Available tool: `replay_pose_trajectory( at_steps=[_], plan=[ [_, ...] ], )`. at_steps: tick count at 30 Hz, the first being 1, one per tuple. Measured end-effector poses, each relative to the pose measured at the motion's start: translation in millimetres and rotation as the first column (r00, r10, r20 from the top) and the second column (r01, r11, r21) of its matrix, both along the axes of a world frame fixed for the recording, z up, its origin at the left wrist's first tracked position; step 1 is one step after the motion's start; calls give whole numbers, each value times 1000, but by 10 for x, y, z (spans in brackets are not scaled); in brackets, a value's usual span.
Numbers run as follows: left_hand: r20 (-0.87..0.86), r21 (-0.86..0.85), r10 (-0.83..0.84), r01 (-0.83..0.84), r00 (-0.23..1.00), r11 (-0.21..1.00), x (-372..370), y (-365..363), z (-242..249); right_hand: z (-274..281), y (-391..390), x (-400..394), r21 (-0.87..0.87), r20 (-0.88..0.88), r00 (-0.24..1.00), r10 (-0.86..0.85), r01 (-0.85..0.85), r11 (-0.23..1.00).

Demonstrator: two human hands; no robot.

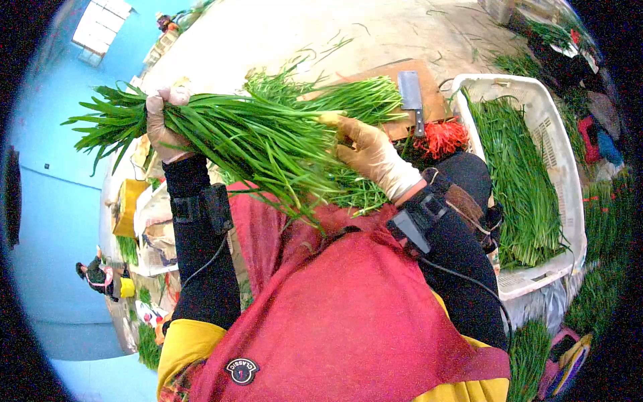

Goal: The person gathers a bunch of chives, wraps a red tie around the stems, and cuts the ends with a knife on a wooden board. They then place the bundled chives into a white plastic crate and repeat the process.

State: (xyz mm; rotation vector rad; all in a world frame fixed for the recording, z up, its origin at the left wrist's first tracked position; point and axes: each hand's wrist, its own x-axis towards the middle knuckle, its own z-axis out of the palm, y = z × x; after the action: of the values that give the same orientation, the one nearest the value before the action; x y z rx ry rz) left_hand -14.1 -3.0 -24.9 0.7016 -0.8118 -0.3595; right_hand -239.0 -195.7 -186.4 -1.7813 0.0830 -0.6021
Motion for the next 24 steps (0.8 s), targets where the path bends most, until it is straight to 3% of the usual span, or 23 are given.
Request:
replay_pose_trajectory(
  at_steps=[1,2,5,7,9,10,11,13,15,17,19,20,23,24],
  plan=[
    [1,0,-1,1,1000,1000,-9,-5,5,57,5,-7,-159,-98,994,-47,31,987],
    [-11,0,-19,19,1000,1000,-18,-5,12,126,25,9,-215,68,997,-23,37,976],
    [7,2,0,0,1000,1000,-56,-7,47,-15,38,135,-205,207,978,-39,82,975],
    [32,8,46,-46,998,999,-74,16,81,-120,63,135,238,86,996,33,-53,970],
    [48,-7,128,-128,991,992,-49,21,109,-247,1,116,265,25,999,47,-52,963],
    [16,12,187,-187,982,982,-4,47,102,-360,-55,116,-3,-57,998,-39,39,999],
    [16,58,299,-300,954,952,45,69,94,-449,-129,64,-151,-193,980,-43,13,988],
    [19,54,353,-353,936,934,62,66,96,-611,-275,-111,-291,-494,862,-117,-37,956],
    [16,49,407,-407,913,912,72,56,128,-731,-377,-301,-317,-567,820,-73,-136,939],
    [16,55,453,-453,891,890,111,63,118,-827,-329,-395,-193,-316,946,-69,7,981],
    [53,62,527,-530,848,846,165,46,100,-420,-150,-320,104,-75,995,-64,72,992],
    [33,44,506,-507,862,861,128,28,94,-275,-166,-270,-103,31,993,-114,116,988],
    [60,72,494,-497,867,865,65,-24,39,444,91,-195,-81,70,997,-22,28,996],
    [27,86,496,-496,868,864,68,-50,21,499,153,-111,-258,155,986,-66,105,960]
  ],
)
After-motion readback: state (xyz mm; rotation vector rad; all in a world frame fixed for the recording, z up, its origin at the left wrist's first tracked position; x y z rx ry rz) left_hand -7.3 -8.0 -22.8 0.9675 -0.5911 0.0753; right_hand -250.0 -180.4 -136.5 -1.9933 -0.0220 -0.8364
